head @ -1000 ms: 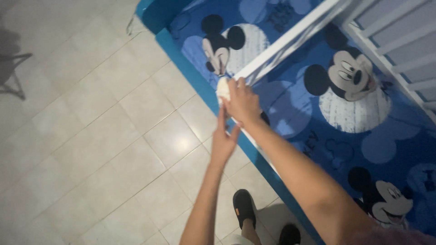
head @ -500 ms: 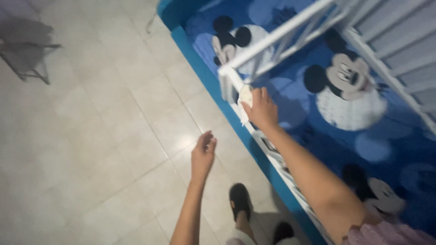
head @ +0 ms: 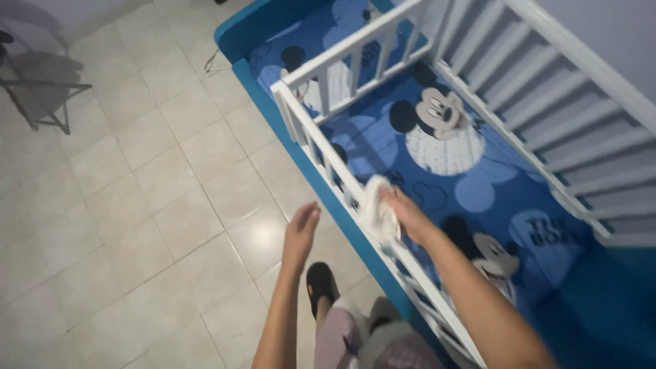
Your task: Wiping the bars and frame of a blue and white crib with a cloth.
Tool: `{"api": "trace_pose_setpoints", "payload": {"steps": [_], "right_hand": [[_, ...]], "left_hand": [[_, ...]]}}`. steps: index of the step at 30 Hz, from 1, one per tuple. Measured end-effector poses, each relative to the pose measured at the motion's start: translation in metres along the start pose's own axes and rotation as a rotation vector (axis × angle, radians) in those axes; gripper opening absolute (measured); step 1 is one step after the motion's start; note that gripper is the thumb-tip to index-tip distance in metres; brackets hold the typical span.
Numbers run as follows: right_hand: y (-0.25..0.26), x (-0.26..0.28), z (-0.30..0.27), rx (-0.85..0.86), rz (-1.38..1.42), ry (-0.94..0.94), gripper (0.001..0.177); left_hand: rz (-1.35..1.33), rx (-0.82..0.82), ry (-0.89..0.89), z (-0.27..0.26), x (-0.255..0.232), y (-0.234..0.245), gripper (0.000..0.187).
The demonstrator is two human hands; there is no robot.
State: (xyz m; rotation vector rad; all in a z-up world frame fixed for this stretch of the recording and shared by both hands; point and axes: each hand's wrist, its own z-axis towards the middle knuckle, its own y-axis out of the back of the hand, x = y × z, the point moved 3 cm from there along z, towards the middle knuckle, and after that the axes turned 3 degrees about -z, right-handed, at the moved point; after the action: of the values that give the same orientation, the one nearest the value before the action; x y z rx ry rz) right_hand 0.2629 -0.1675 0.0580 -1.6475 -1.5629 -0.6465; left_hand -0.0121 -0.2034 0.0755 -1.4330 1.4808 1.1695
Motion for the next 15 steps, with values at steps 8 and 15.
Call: {"api": "trace_pose_setpoints", "payload": {"steps": [8, 15], "right_hand": [[-0.007, 0.033, -0.128, 0.451, 0.492, 0.335, 0.062], [-0.01, 0.031, -0.201, 0.31, 0.168, 0.442, 0.051]], "left_hand": [[-0.112, 0.135, -0.083, -0.129, -0.131, -0.071, 0.048], [0.041, 0.148, -0.118, -0.206, -0.192, -0.089, 0.045]]}}
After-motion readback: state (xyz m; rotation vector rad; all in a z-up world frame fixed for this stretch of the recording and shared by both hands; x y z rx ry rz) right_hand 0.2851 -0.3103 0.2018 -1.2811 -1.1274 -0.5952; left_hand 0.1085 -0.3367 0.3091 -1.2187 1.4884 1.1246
